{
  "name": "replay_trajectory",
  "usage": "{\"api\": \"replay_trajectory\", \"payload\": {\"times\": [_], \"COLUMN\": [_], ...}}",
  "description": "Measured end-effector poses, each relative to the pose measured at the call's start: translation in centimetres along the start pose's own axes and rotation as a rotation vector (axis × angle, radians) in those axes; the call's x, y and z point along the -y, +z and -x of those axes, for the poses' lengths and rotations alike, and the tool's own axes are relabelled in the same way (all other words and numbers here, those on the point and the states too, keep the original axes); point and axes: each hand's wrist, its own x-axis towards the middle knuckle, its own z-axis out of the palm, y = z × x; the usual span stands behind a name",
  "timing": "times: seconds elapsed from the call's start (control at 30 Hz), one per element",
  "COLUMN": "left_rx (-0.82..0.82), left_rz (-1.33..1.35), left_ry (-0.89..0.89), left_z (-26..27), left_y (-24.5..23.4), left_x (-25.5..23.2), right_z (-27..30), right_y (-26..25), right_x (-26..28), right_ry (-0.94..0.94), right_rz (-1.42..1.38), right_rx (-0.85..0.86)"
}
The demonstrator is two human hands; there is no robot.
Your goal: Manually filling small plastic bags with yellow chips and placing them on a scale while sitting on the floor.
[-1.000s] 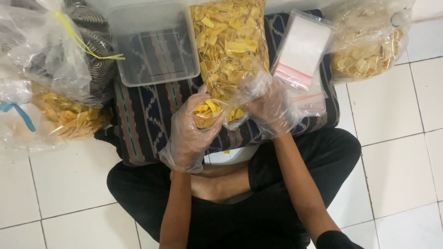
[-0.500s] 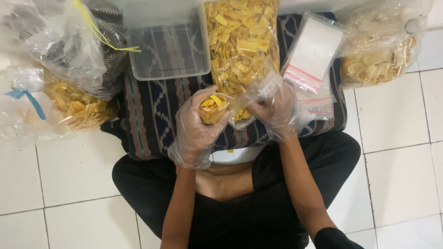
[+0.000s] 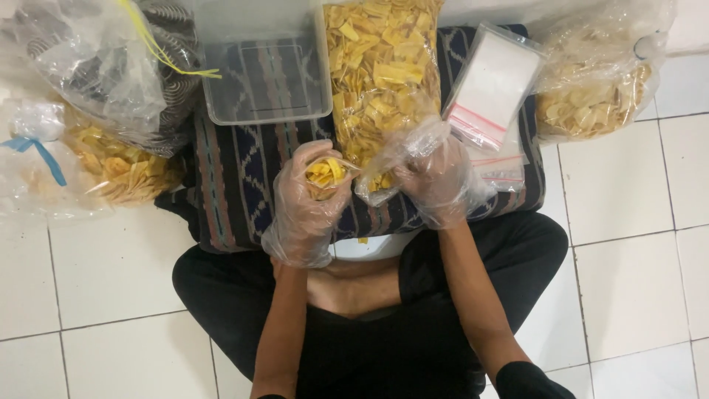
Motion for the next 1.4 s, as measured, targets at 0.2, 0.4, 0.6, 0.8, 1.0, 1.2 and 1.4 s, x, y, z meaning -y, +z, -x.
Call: {"api": "replay_trajectory", "payload": {"times": [0.2, 0.4, 0.6, 0.8, 1.0, 1.2, 1.4], "left_rx": [-0.006, -0.005, 0.061, 0.087, 0.095, 0.119, 0.116], "left_rz": [0.072, 0.032, 0.066, 0.087, 0.115, 0.107, 0.024], "left_ry": [-0.019, 0.014, 0.025, 0.02, 0.03, 0.002, -0.018], "left_z": [-0.4, -0.7, -0.7, -0.5, -1.0, -1.0, -0.4], "left_y": [-0.2, -0.1, -0.4, -0.4, -0.8, -1.1, -0.9], "left_x": [-1.0, -1.7, -0.8, -0.6, -1.2, -1.1, -0.6], "right_z": [1.9, 2.4, 1.1, 0.4, -1.4, -5.1, -4.6], "right_y": [3.4, 5.4, 2.4, 2.4, 0.0, -5.6, -7.3], "right_x": [-2.0, -3.1, -2.0, -1.9, -0.4, 2.0, 2.8], "right_ry": [0.0, -0.04, -0.019, -0.034, -0.039, 0.052, 0.16], "right_rz": [0.266, 0.173, 0.025, -0.052, -0.032, -0.092, 0.094], "right_rx": [-0.154, -0.265, -0.188, -0.135, 0.034, 0.239, 0.555]}}
